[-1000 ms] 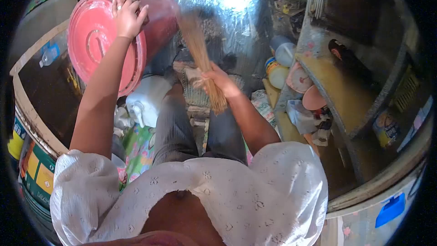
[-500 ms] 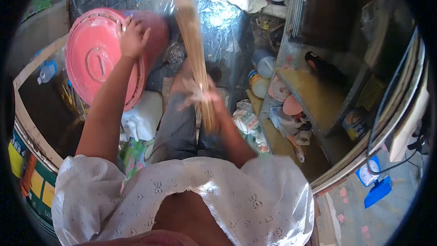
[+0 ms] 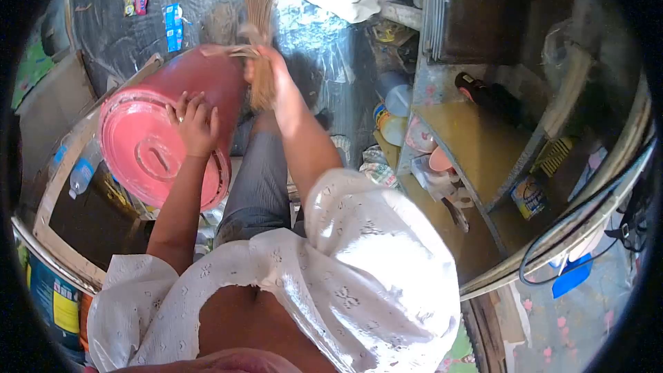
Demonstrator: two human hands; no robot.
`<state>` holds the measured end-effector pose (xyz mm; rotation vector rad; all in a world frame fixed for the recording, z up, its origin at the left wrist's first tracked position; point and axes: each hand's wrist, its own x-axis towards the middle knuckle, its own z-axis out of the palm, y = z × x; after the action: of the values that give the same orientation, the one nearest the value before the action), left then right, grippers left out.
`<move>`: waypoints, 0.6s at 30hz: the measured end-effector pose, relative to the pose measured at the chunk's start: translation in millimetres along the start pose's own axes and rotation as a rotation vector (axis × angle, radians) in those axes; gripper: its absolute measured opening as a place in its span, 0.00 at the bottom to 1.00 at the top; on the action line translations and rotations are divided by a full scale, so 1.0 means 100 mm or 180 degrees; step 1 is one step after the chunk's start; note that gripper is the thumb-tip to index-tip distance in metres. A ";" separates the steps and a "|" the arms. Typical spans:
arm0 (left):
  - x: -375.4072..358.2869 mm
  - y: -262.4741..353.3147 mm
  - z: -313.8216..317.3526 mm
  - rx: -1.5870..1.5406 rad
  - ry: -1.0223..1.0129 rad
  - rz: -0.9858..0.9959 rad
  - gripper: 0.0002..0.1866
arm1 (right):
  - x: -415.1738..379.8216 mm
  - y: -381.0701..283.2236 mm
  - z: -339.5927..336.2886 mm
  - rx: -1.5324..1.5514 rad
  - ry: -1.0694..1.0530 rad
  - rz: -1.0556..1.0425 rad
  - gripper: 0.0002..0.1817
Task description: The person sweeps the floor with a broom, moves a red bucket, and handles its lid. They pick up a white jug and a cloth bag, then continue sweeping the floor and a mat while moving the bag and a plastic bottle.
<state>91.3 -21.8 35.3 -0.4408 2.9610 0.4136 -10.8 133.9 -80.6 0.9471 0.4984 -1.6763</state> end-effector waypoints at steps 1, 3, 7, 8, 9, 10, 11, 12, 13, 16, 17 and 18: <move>0.00 0.00 -0.01 -0.0026 0.0041 -0.0038 0.08 | -0.19 0.05 -0.02 0.0395 -0.0050 -0.0352 0.19; 0.02 0.00 -0.03 0.0000 0.0026 -0.0017 0.09 | -0.73 0.19 -0.29 -0.0322 0.0585 -0.0008 0.22; 0.01 0.00 -0.02 -0.0023 0.0001 -0.0066 0.10 | -2.42 0.49 -0.49 -0.0959 0.1101 0.0002 0.21; 0.01 0.01 -0.02 -0.0003 0.0023 -0.0050 0.10 | -2.70 0.54 -0.60 -0.0588 0.1260 -0.0077 0.20; 0.02 0.03 -0.01 -0.0015 0.0013 -0.0077 0.10 | -2.85 0.54 -0.74 -0.0219 0.1417 -0.0158 0.19; 0.02 0.04 -0.02 0.0093 -0.0078 -0.0120 0.11 | -2.83 0.49 -0.88 -0.0052 0.1519 -0.0573 0.19; 0.03 0.04 -0.05 0.0208 -0.0166 -0.0153 0.12 | -2.73 0.40 -1.00 0.0123 0.1610 -0.0994 0.19; 0.06 0.08 -0.10 0.0371 -0.0507 -0.0280 0.15 | -2.43 0.15 -1.10 0.0466 0.2370 -0.1135 0.16; 0.16 0.16 -0.14 0.0368 -0.0527 -0.0299 0.15 | -2.09 -0.05 -1.67 0.0578 0.0900 -0.1029 0.16; 0.54 0.49 -0.17 0.0152 -0.0549 -0.0281 0.23 | -1.35 -0.57 -1.69 -0.0326 0.1246 0.0150 0.14; 0.72 0.55 -0.04 -0.0012 -0.0679 0.0029 0.25 | -1.32 -0.51 -1.44 -0.0305 0.1249 0.0171 0.14; 0.89 0.61 0.18 -0.0215 -0.0720 0.0170 0.26 | -1.40 -0.37 -1.20 -0.0588 0.1521 0.0043 0.14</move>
<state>-10.2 15.4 19.7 -0.2999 2.7509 0.5328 6.6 318.0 -45.4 1.2111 0.9448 -1.3588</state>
